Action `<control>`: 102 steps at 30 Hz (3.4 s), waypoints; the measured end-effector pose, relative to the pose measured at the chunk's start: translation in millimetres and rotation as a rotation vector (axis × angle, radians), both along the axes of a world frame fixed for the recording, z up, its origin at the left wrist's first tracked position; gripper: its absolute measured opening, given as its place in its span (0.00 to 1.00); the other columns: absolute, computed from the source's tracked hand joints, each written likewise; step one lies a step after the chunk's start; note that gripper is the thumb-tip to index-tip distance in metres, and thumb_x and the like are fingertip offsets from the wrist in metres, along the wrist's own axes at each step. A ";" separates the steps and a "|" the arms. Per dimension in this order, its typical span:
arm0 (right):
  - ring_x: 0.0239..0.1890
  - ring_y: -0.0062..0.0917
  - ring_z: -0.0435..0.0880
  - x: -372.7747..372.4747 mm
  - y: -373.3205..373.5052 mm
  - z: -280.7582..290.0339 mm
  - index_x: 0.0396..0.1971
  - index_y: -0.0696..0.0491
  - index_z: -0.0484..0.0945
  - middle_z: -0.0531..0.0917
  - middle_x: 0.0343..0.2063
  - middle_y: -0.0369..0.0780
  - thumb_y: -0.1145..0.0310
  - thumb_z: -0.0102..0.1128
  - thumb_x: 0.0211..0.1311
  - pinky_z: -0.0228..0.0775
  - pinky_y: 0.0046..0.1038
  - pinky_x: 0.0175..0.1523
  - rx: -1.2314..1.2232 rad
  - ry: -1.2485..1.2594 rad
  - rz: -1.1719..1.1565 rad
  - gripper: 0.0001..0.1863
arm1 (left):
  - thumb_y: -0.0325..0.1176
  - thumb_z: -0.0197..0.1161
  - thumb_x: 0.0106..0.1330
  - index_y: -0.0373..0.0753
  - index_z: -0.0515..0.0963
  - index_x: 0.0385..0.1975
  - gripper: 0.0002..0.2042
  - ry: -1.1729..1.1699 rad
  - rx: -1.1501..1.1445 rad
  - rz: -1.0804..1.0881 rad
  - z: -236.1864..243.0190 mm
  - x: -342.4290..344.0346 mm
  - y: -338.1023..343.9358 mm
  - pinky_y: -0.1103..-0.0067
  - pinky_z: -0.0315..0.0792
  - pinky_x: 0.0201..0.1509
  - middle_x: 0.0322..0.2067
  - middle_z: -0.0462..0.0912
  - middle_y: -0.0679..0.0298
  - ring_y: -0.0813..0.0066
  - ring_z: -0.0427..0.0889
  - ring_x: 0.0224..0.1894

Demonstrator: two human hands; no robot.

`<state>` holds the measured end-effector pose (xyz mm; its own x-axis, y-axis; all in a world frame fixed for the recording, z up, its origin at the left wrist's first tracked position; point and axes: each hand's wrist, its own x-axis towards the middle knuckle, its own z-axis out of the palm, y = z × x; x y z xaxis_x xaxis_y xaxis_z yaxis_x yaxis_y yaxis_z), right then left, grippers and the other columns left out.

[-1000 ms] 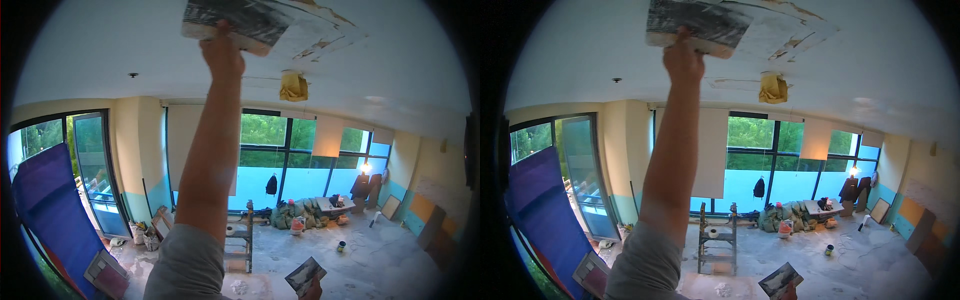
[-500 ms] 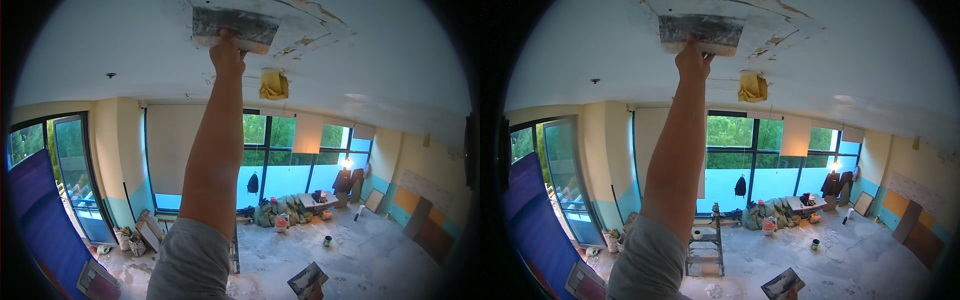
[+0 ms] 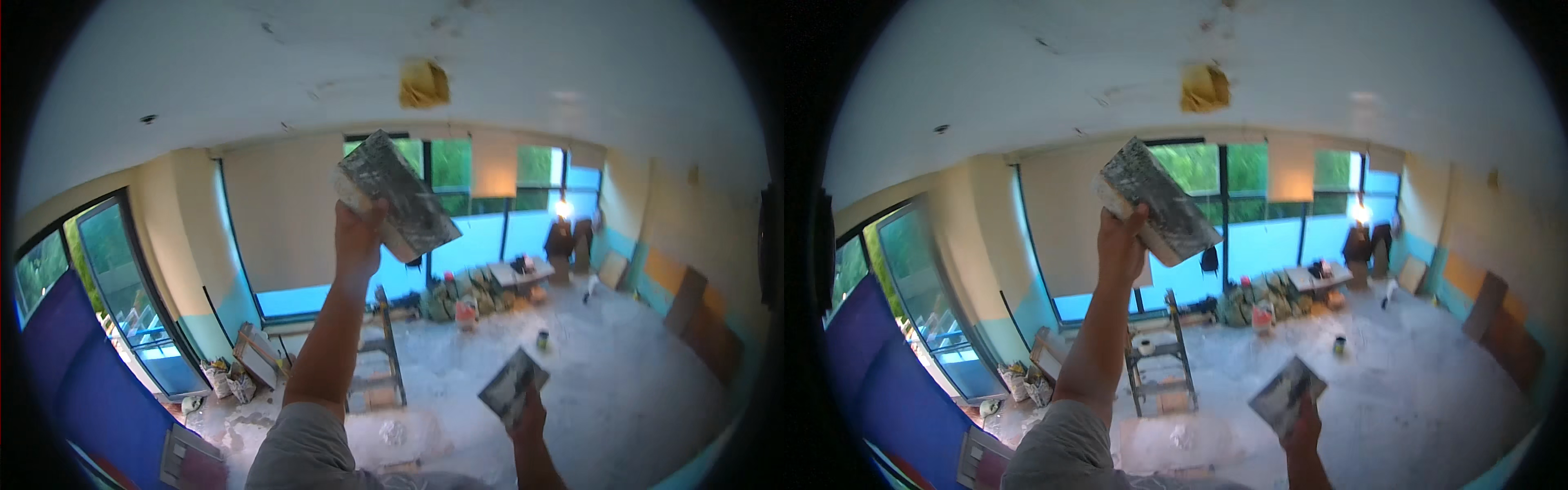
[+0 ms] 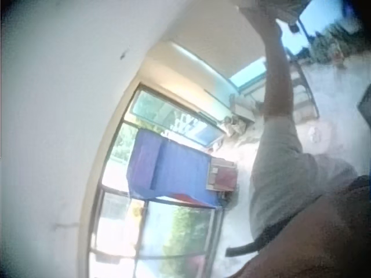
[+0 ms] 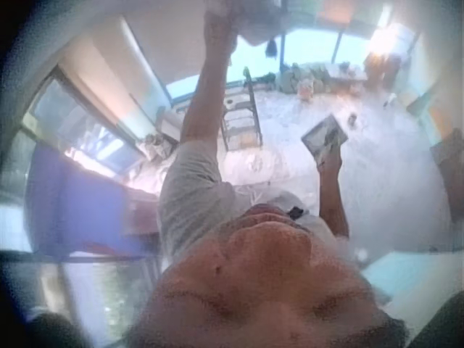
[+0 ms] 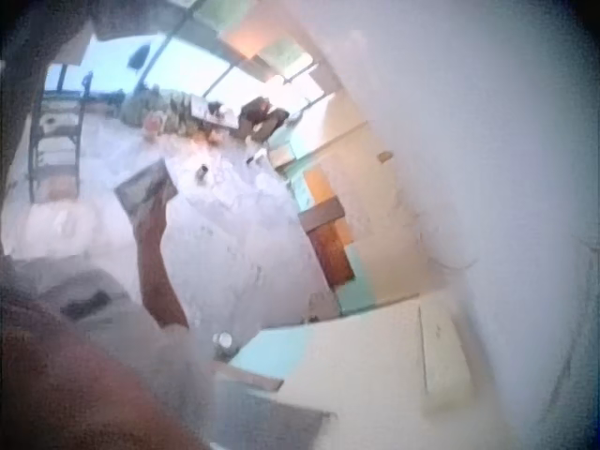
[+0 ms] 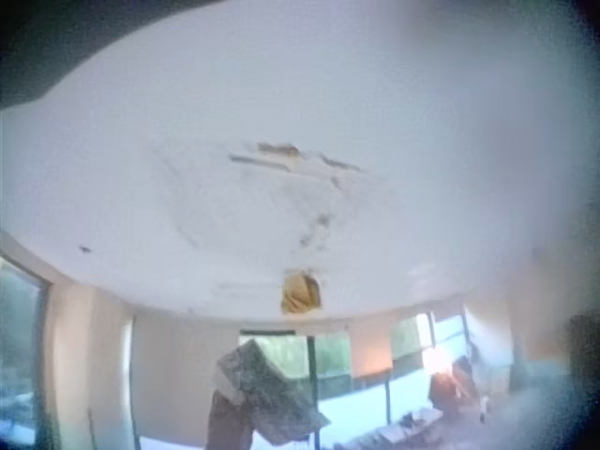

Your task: The person applies plaster to the ceiling using putty knives, then applies joint tape along the ceiling seam by hand.

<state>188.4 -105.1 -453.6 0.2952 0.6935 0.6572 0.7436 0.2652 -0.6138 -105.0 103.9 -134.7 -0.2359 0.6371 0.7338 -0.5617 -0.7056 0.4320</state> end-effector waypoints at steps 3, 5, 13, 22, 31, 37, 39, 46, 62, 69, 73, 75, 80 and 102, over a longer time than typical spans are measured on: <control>0.51 0.31 0.78 -16.5 34.0 29.5 0.61 0.55 0.66 0.76 0.50 0.43 0.53 0.50 0.71 0.72 0.33 0.54 0.089 1.436 0.557 0.27 | 0.28 0.67 0.58 0.34 0.68 0.50 0.21 0.398 -0.118 -0.001 -57.2 -9.9 -21.9 0.67 0.76 0.48 0.40 0.82 0.56 0.61 0.82 0.41; 0.51 0.30 0.77 -23.2 37.0 58.7 0.61 0.56 0.63 0.75 0.52 0.42 0.56 0.53 0.71 0.70 0.33 0.56 0.175 1.396 0.479 0.27 | 0.30 0.68 0.57 0.33 0.68 0.50 0.22 0.732 -0.238 0.207 -75.2 -2.0 -57.0 0.68 0.75 0.48 0.39 0.82 0.54 0.59 0.82 0.41; 0.52 0.25 0.75 -28.6 32.7 87.6 0.60 0.59 0.63 0.75 0.52 0.41 0.60 0.53 0.71 0.67 0.29 0.57 0.373 1.006 0.323 0.25 | 0.36 0.66 0.59 0.36 0.63 0.57 0.28 1.250 -0.296 0.204 -129.9 47.5 -111.5 0.61 0.73 0.49 0.43 0.80 0.43 0.46 0.81 0.45; 0.51 0.25 0.74 -32.4 28.7 83.7 0.60 0.61 0.63 0.75 0.51 0.40 0.62 0.57 0.68 0.67 0.29 0.56 0.389 0.871 0.445 0.27 | 0.33 0.59 0.62 0.32 0.64 0.54 0.22 1.073 0.029 0.490 -123.2 65.5 -97.0 0.57 0.71 0.48 0.41 0.77 0.40 0.39 0.77 0.45; 0.46 0.29 0.77 -23.6 -3.5 36.6 0.57 0.58 0.65 0.76 0.45 0.41 0.64 0.51 0.70 0.72 0.31 0.51 0.323 1.124 0.371 0.20 | 0.24 0.66 0.61 0.37 0.60 0.60 0.29 -0.227 0.527 0.067 122.7 53.5 -27.4 0.70 0.66 0.63 0.55 0.70 0.58 0.66 0.71 0.57; 0.45 0.29 0.79 25.7 -19.9 -7.6 0.58 0.56 0.65 0.77 0.46 0.40 0.60 0.54 0.70 0.73 0.34 0.51 0.265 1.154 0.246 0.22 | 0.28 0.67 0.62 0.37 0.60 0.56 0.26 -0.365 0.459 -0.173 246.9 48.0 -21.7 0.67 0.74 0.54 0.54 0.69 0.57 0.62 0.72 0.55; 0.41 0.28 0.80 34.2 -23.9 -13.5 0.56 0.56 0.66 0.78 0.43 0.39 0.60 0.54 0.70 0.74 0.34 0.47 0.253 1.175 0.101 0.21 | 0.32 0.67 0.63 0.37 0.60 0.55 0.26 -0.402 0.537 -0.250 269.0 47.6 -31.6 0.63 0.76 0.48 0.53 0.70 0.57 0.60 0.74 0.51; 0.33 0.20 0.76 73.9 -32.1 -67.9 0.55 0.51 0.72 0.78 0.38 0.37 0.65 0.54 0.70 0.70 0.21 0.29 0.414 1.082 0.033 0.16 | 0.35 0.65 0.65 0.36 0.60 0.56 0.26 -0.265 0.428 -0.170 314.9 55.4 -39.3 0.59 0.76 0.51 0.53 0.71 0.52 0.57 0.77 0.50; 0.33 0.20 0.72 49.7 -54.8 -41.3 0.50 0.54 0.71 0.75 0.35 0.34 0.67 0.57 0.68 0.69 0.23 0.36 0.272 1.218 0.114 0.14 | 0.35 0.59 0.70 0.27 0.59 0.55 0.23 -0.260 0.495 -0.101 297.4 37.9 -47.6 0.59 0.82 0.51 0.52 0.71 0.47 0.52 0.77 0.52; 0.39 0.24 0.73 28.6 -60.6 -10.0 0.53 0.55 0.70 0.75 0.40 0.36 0.66 0.56 0.68 0.70 0.28 0.44 0.218 1.394 0.225 0.17 | 0.36 0.60 0.69 0.28 0.62 0.55 0.23 -0.118 0.304 -0.019 303.8 15.8 -12.7 0.66 0.86 0.44 0.47 0.75 0.50 0.57 0.80 0.48; 0.41 0.25 0.74 48.5 -38.8 -58.0 0.55 0.55 0.69 0.76 0.42 0.37 0.65 0.56 0.69 0.70 0.29 0.46 0.254 1.158 0.132 0.19 | 0.36 0.62 0.68 0.33 0.61 0.57 0.24 -0.214 0.107 0.063 274.9 0.7 15.9 0.65 0.86 0.43 0.48 0.74 0.51 0.56 0.80 0.49; 0.42 0.25 0.74 35.1 -41.2 -42.8 0.56 0.55 0.69 0.76 0.43 0.37 0.62 0.56 0.70 0.70 0.29 0.47 0.221 1.132 0.068 0.20 | 0.36 0.62 0.68 0.32 0.60 0.57 0.25 -0.235 0.176 0.093 263.5 -22.2 18.2 0.65 0.86 0.43 0.49 0.73 0.51 0.56 0.80 0.49; 0.41 0.25 0.74 42.1 -44.8 -49.9 0.56 0.56 0.69 0.77 0.44 0.37 0.59 0.56 0.70 0.71 0.29 0.46 0.169 1.400 0.264 0.22 | 0.35 0.61 0.68 0.26 0.56 0.56 0.26 -0.301 0.401 0.350 267.5 -81.2 -17.7 0.64 0.86 0.46 0.49 0.73 0.48 0.56 0.80 0.47; 0.56 0.34 0.77 4.6 -8.0 -10.3 0.62 0.53 0.66 0.76 0.54 0.40 0.56 0.43 0.74 0.70 0.40 0.59 -0.029 1.585 0.699 0.23 | 0.46 0.51 0.73 0.34 0.68 0.55 0.21 0.602 -0.146 0.798 -8.1 -120.2 43.4 0.67 0.71 0.52 0.43 0.79 0.55 0.61 0.78 0.44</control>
<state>193.0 -113.1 -463.9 0.2527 0.9669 0.0352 -0.7790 0.2249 -0.5852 -225.1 147.3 -142.8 -0.2487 0.5481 0.7986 0.3917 -0.6971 0.6005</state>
